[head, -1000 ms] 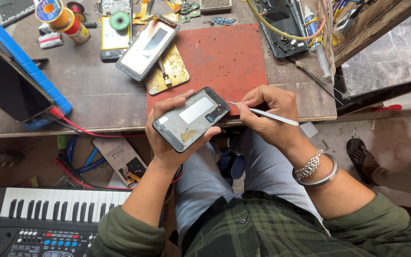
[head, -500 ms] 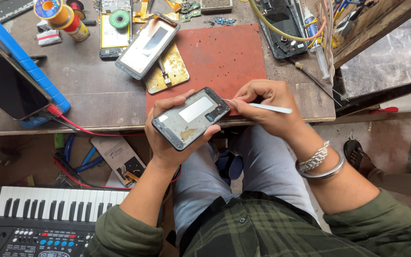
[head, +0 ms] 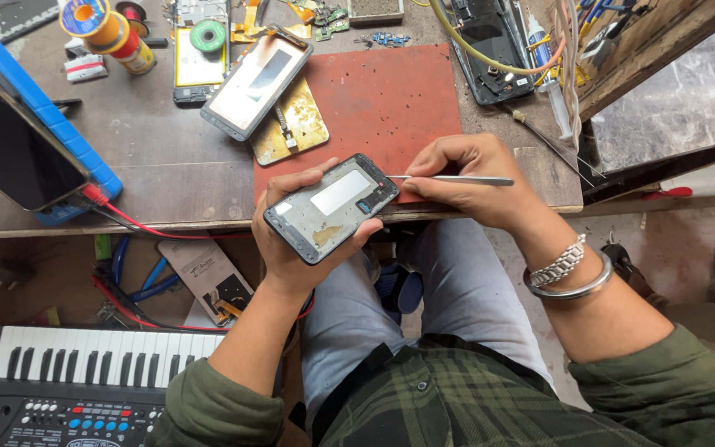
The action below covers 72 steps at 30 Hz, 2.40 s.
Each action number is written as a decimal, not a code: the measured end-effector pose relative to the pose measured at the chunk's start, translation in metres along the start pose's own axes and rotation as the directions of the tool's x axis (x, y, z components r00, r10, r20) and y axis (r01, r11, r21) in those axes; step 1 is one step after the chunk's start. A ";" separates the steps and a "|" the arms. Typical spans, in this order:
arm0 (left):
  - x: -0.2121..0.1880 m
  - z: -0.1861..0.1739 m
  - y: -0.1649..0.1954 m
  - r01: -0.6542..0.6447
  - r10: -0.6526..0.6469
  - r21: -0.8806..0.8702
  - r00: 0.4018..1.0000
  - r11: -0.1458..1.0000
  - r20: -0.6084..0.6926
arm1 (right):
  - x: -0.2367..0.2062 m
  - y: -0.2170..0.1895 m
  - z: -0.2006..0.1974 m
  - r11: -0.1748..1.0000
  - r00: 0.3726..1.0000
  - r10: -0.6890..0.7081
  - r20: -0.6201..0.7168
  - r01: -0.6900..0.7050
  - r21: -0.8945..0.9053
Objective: The person holds a disassembled smartphone frame on their lap and uses a thin metal pry tool to scrape and pry old adhesive and residue from the frame's edges and interior. They rotate the frame repeatedly to work around its perimeter, then set the phone down on the workbench at the end.
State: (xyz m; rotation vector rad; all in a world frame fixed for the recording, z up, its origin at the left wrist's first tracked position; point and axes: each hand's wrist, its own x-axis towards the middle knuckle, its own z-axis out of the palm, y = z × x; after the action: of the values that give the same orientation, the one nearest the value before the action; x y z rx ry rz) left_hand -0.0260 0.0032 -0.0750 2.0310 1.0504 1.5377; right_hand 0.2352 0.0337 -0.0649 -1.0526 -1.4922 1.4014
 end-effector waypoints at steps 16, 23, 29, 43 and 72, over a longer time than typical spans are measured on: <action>0.001 -0.001 0.001 -0.014 0.014 0.031 1.000 0.999 0.002 | 0.003 -0.001 0.002 0.993 0.999 -0.026 0.028 0.029 -0.118; 0.001 0.000 0.001 0.005 -0.005 0.045 1.000 0.999 0.006 | 0.002 -0.002 0.003 0.994 1.000 -0.023 0.016 0.025 -0.102; 0.000 0.000 0.000 0.020 -0.020 0.026 1.000 0.999 0.010 | 0.002 0.000 0.002 0.992 0.998 -0.058 0.018 0.060 -0.115; 0.000 0.000 -0.001 -0.008 0.008 0.016 1.000 1.000 0.010 | 0.002 -0.002 0.003 0.996 1.000 -0.007 0.012 0.008 -0.084; 0.000 0.001 -0.002 0.021 -0.021 0.013 1.000 1.000 0.010 | 0.004 0.001 0.018 0.988 0.989 -0.022 -0.143 -0.001 -0.156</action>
State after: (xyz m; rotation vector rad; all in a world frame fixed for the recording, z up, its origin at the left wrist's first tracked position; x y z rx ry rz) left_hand -0.0259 0.0046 -0.0761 2.0274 1.0772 1.5127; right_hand 0.2169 0.0317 -0.0663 -1.2145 -1.5171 1.1890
